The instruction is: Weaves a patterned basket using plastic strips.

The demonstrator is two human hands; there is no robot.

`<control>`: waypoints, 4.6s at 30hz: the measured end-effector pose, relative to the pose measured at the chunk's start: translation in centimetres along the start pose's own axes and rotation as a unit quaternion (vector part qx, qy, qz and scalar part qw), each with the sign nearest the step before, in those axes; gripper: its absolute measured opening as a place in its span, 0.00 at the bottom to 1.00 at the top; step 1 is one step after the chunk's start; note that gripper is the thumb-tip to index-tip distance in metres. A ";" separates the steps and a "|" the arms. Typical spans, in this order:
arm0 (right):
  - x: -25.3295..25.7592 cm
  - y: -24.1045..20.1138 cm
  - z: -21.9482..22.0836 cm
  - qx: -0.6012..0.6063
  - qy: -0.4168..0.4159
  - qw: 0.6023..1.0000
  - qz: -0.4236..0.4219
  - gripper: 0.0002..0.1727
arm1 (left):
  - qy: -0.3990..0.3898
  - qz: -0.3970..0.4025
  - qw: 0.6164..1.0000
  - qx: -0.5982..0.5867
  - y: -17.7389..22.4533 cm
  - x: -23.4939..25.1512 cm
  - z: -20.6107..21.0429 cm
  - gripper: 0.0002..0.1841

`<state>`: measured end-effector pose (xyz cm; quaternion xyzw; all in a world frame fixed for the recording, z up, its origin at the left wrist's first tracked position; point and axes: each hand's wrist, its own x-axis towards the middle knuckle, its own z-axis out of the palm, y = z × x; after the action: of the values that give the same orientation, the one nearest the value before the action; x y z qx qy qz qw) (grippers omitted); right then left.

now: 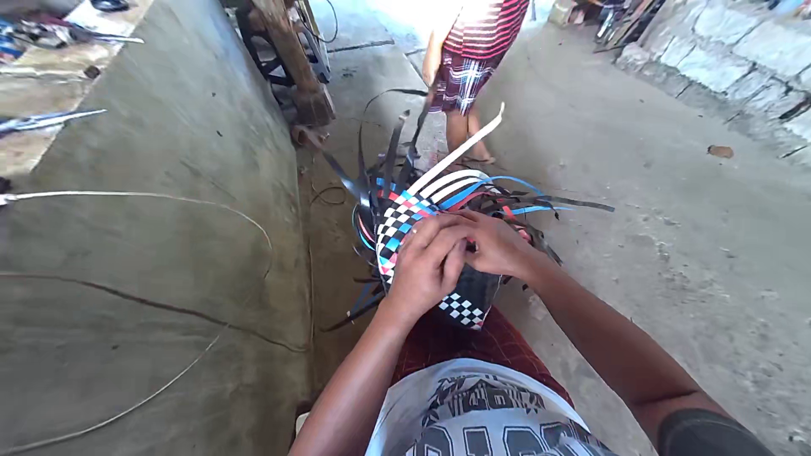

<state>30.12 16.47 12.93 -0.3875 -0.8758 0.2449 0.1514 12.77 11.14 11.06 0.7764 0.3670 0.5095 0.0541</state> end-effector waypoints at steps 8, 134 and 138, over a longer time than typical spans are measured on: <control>0.6 4.2 3.2 0.149 0.153 0.967 -0.141 0.28 | -0.082 -0.052 0.992 0.078 -4.3 -0.2 -1.0 0.14; 4.5 2.8 11.3 -0.109 0.213 0.971 -0.026 0.24 | -0.056 -0.286 0.956 0.025 -8.5 -5.9 -0.2 0.16; 4.4 2.9 11.2 -0.109 0.210 0.971 -0.023 0.23 | -0.066 -0.300 0.951 0.024 -8.6 -5.9 -0.1 0.17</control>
<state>23.87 17.94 2.35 -0.4243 -0.8545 0.0577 0.2940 7.01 13.61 2.78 0.6634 0.5906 0.4087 0.2099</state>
